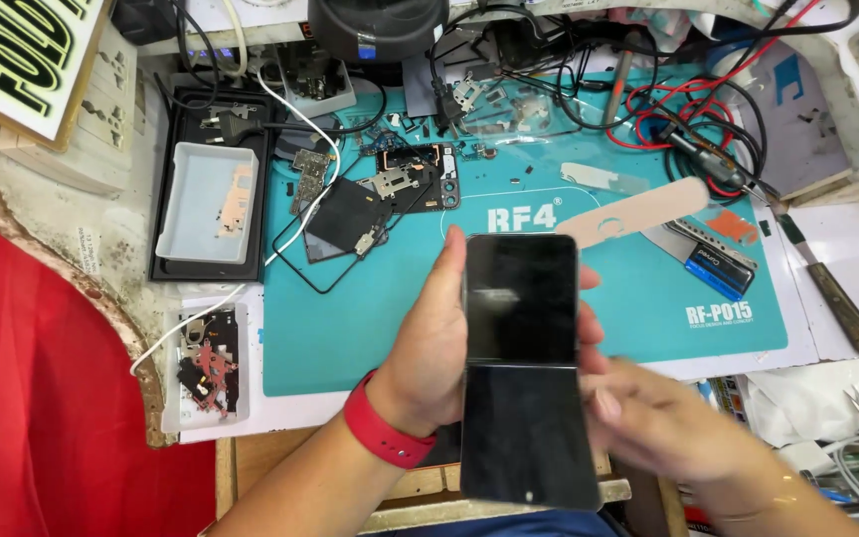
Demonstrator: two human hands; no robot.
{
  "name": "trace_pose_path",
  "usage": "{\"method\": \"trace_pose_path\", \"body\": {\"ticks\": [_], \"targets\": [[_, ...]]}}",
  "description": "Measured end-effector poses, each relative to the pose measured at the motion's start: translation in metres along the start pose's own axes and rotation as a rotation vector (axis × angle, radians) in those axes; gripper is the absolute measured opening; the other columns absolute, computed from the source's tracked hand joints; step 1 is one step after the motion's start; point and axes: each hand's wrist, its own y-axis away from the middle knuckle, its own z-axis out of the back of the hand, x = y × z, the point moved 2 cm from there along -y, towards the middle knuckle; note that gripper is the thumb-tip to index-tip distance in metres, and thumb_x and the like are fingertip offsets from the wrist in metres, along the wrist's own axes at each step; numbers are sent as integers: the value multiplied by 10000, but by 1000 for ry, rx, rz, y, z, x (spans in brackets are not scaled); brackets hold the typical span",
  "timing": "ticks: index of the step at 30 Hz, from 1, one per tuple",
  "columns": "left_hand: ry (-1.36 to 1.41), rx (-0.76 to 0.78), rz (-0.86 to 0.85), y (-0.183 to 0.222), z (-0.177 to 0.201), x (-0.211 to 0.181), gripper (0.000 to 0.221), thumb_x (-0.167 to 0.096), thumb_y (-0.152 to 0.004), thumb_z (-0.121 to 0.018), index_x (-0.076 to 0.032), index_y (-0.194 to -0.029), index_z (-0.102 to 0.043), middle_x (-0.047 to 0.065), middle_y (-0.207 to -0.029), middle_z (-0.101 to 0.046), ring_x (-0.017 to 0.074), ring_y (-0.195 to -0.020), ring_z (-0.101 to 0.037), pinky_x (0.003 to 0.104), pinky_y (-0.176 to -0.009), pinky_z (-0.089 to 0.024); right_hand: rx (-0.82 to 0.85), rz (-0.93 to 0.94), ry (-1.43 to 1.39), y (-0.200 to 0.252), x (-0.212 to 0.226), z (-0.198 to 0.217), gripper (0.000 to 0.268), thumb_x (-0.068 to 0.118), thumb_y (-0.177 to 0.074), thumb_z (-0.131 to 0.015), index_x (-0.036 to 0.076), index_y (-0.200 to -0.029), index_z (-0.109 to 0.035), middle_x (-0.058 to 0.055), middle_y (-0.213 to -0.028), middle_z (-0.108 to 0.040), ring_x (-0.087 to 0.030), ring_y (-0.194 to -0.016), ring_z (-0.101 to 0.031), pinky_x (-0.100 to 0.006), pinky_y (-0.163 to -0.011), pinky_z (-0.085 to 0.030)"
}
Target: Technician applying adhesive and assembling components of a foldable smartphone.
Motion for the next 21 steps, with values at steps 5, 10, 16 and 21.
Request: {"method": "trace_pose_path", "body": {"ticks": [5, 10, 16, 21], "targets": [[-154, -96, 27, 10, 9, -9, 834, -640, -1062, -238, 73, -1305, -595, 237, -1090, -685, 353, -948, -703, 435, -894, -529, -1025, -353, 860, 16, 49, 42, 379, 230, -1025, -554, 0, -909, -832, -109, -909, -848, -227, -826, -750, -380, -736, -592], [-245, -250, 109, 11, 14, -4, 726, -551, -1067, -344, 54, -1400, -569, 241, -1164, -692, 324, -918, -718, 412, -817, -573, -867, 44, 979, -7, 76, 39, 381, 154, -989, -505, -15, -1318, -599, -158, -1225, -706, -226, -1164, -685, -344, -868, -627], [-436, -408, 239, 7, 0, -10, 804, -605, -976, -321, 25, -1392, -596, 223, -1181, -713, 293, -912, -721, 367, -772, -572, -643, -123, 839, -9, 60, 64, 176, 100, -905, -706, 5, -910, -854, -68, -705, -790, -120, -663, -670, -247, -562, -479], [-433, -398, 291, 2, 3, -9, 827, -603, -981, -283, 37, -1412, -580, 256, -1156, -718, 303, -915, -724, 389, -810, -586, -599, -205, 686, -9, 54, 67, 188, 94, -895, -733, -14, -777, -832, -92, -641, -814, -145, -606, -723, -262, -565, -574]]}}
